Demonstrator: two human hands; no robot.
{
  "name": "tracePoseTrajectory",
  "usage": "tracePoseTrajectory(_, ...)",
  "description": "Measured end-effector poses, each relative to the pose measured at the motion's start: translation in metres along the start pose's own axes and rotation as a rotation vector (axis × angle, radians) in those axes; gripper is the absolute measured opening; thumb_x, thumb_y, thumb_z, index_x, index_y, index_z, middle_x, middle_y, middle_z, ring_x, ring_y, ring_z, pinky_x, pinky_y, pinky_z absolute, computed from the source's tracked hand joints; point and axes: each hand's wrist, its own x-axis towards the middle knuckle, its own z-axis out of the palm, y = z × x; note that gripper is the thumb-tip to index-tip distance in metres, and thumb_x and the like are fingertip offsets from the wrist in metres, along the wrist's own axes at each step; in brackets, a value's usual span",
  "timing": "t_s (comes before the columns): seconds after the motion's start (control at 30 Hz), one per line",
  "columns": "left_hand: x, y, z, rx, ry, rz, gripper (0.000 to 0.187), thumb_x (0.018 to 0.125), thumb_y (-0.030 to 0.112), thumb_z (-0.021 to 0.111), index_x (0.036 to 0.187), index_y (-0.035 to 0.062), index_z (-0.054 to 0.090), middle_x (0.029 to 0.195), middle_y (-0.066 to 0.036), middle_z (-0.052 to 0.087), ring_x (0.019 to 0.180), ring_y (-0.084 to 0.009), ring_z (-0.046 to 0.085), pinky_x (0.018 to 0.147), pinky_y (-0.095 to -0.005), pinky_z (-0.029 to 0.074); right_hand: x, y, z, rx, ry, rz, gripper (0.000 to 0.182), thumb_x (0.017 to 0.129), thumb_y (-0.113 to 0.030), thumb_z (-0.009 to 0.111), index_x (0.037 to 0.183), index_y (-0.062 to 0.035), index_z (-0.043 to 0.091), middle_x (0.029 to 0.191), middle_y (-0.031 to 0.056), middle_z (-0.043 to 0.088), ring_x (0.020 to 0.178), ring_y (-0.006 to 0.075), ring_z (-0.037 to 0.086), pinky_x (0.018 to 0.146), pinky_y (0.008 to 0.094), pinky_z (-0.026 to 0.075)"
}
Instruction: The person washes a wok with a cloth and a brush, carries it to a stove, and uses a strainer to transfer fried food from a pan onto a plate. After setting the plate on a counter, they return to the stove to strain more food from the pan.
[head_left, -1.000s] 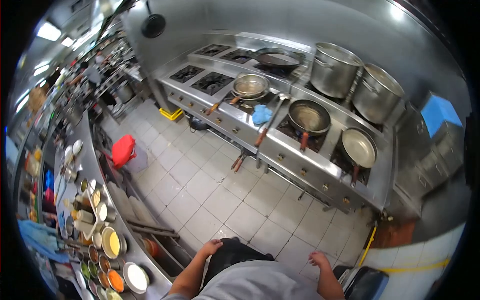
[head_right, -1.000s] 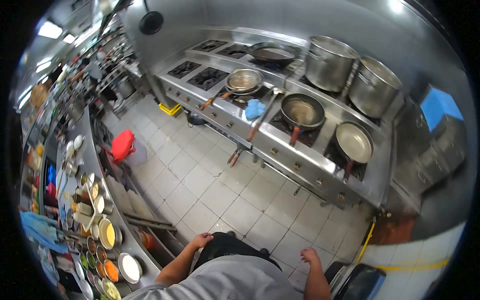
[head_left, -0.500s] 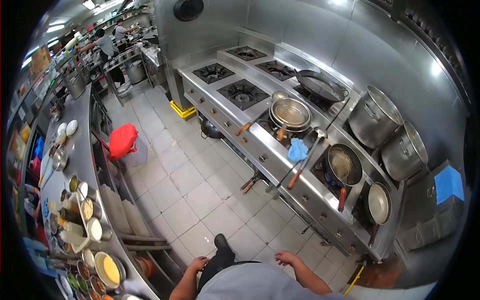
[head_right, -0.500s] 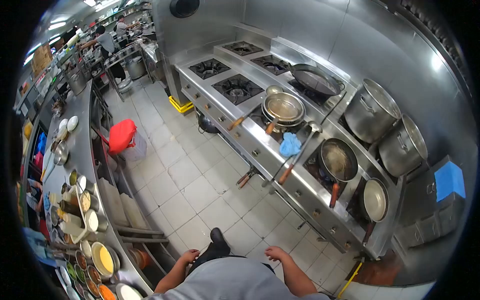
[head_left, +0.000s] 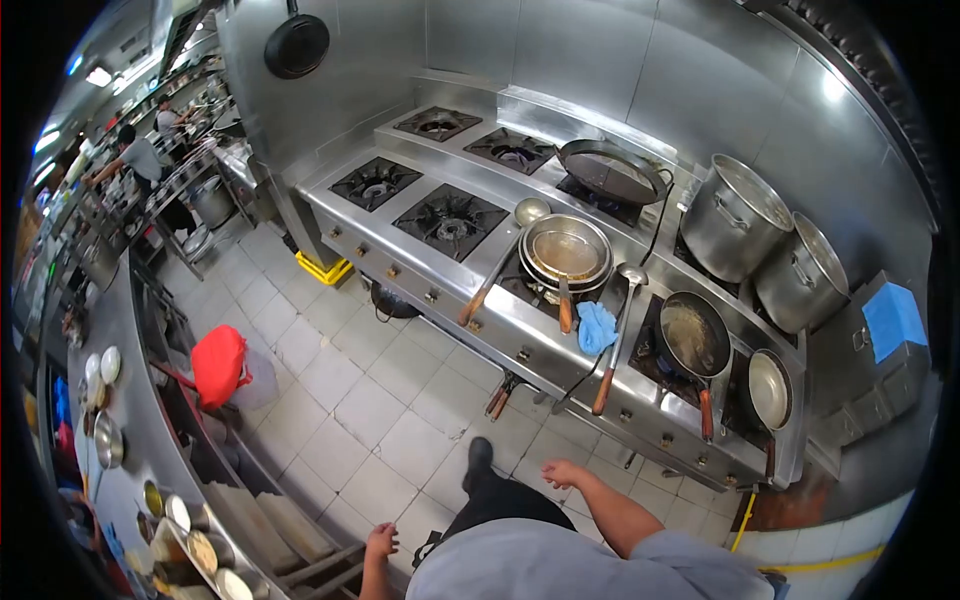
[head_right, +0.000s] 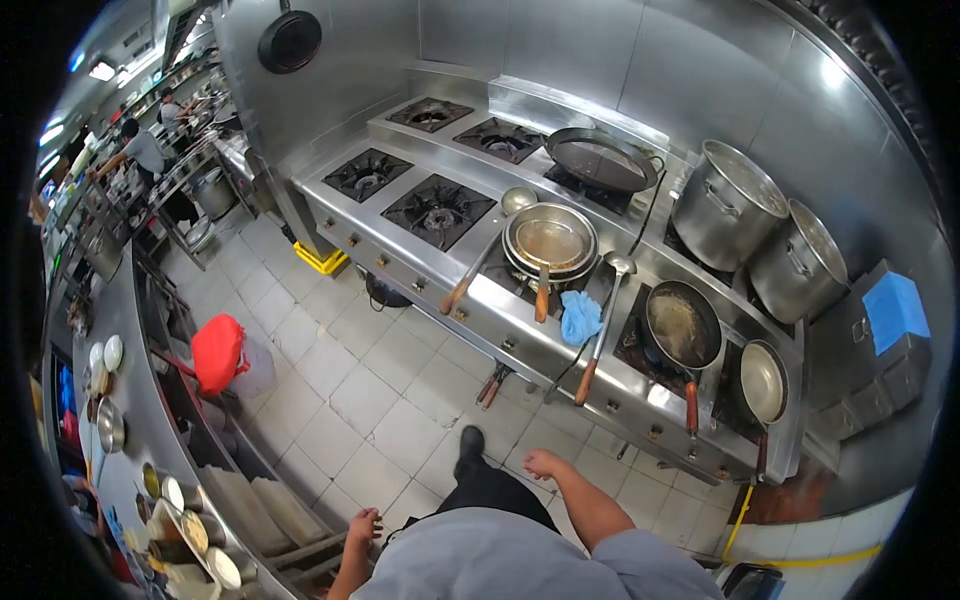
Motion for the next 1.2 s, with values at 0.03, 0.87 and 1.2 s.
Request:
tracePoseTrajectory(0.03,0.000,0.005,0.005,-0.022,-0.029,-0.032,0.039,0.085,0.034,0.059,0.116,0.0104,0.052,0.095,-0.009,0.061,0.071,-0.0241,0.057,0.057,-0.0393,0.047,0.008,-0.001,-0.002,0.009,-0.001,0.047,0.037,0.085,-0.032,0.058,0.115,-0.0122,0.053,0.091,0.0039,0.063,0.069,0.0149,0.061,0.055,0.0321,0.049)
tracePoseTrajectory(0.87,0.155,0.226,-0.087,0.071,0.020,-0.174,0.033,0.089,0.031,0.053,0.114,0.0104,0.049,0.091,-0.008,0.061,0.060,-0.0220,0.058,0.047,-0.0364,0.049,-0.075,-0.250,-0.192,1.151,0.188,-0.431,0.030,0.092,-0.024,0.053,0.116,-0.0076,0.046,0.071,0.0065,0.056,0.060,0.0178,0.056,0.056,0.0312,0.047)
tracePoseTrajectory(1.2,0.250,0.370,-0.042,0.246,-0.254,-0.068,0.030,0.088,0.028,0.053,0.111,0.0091,0.053,0.088,-0.006,0.062,0.064,-0.0181,0.058,0.051,-0.0329,0.049,-0.102,-0.321,-0.372,0.769,1.286,-0.439,0.013,0.094,-0.020,0.044,0.090,-0.0091,0.049,0.068,-0.0026,0.046,0.045,0.0058,0.041,0.037,0.0204,0.032)
